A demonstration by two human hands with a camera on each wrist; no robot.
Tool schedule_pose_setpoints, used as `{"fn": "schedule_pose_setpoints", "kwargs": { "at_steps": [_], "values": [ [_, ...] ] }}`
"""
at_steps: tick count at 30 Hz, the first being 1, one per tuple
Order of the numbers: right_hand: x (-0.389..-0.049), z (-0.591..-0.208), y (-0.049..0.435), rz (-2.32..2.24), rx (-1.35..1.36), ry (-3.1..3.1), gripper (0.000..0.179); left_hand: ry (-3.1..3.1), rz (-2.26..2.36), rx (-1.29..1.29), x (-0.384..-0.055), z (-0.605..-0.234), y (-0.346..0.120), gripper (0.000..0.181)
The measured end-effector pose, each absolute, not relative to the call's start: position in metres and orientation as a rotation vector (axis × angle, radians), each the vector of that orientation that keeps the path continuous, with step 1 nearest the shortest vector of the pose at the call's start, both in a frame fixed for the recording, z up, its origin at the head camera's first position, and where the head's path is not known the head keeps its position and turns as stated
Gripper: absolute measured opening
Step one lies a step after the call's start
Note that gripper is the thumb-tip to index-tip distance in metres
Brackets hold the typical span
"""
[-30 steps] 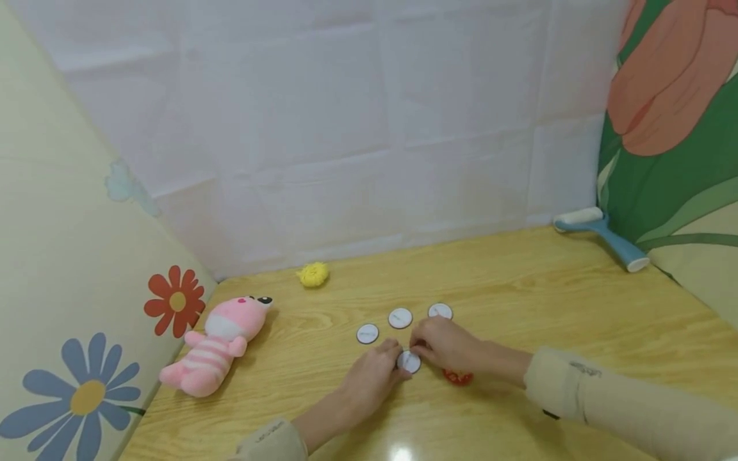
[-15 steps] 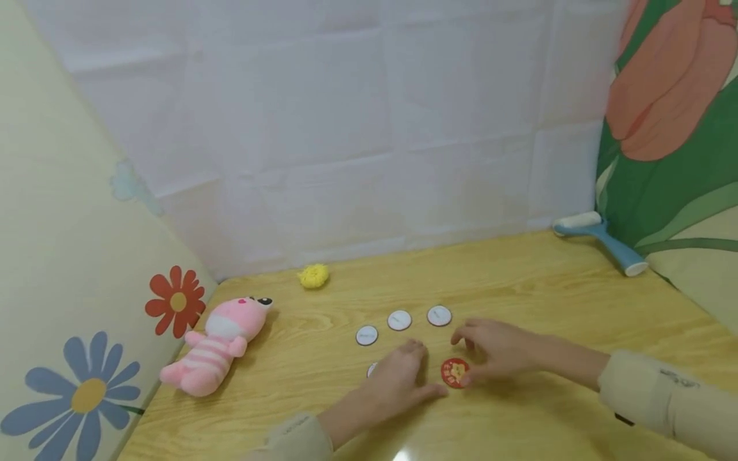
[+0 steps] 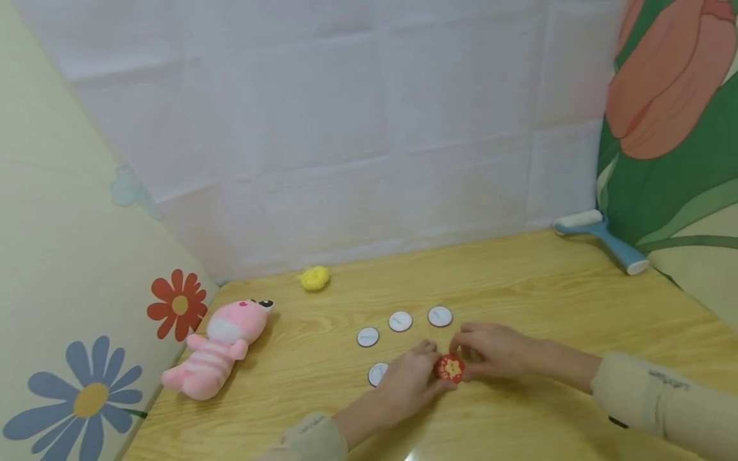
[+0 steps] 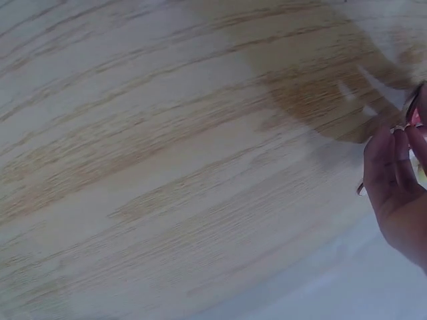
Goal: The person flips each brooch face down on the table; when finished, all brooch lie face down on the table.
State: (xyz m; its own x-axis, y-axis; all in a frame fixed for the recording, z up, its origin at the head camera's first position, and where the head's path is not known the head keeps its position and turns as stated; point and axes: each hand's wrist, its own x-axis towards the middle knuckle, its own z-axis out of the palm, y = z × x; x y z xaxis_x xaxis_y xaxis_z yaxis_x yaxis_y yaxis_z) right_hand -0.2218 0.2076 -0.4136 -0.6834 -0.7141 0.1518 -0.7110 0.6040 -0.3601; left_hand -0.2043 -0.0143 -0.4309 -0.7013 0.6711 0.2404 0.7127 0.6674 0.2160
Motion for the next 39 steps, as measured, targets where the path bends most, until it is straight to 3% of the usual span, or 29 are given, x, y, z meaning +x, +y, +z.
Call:
{"fn": "schedule_pose_setpoints", "kwargs": {
  "at_steps": [8, 17, 26, 39],
  "values": [
    [-0.221, -0.416, 0.205, -0.499, -1.373, 2.841, 0.038, -2.711, -0.418, -1.144, -0.203, -0.434, -0.013, 0.04],
    [-0.224, -0.425, 0.202, 0.342, -2.04, 2.967, 0.03, -2.702, -0.292, -1.173, -0.203, -0.433, -0.014, 0.042],
    [-0.22, -0.425, 0.203, 0.447, -1.935, 2.929, 0.033, -2.688, -0.268, -1.172, -0.204, -0.433, -0.015, 0.039],
    [-0.223, -0.429, 0.202, 0.463, -2.03, 2.976, 0.031, -2.757, -0.249, -1.128, -0.204, -0.431, -0.014, 0.047]
  ]
}}
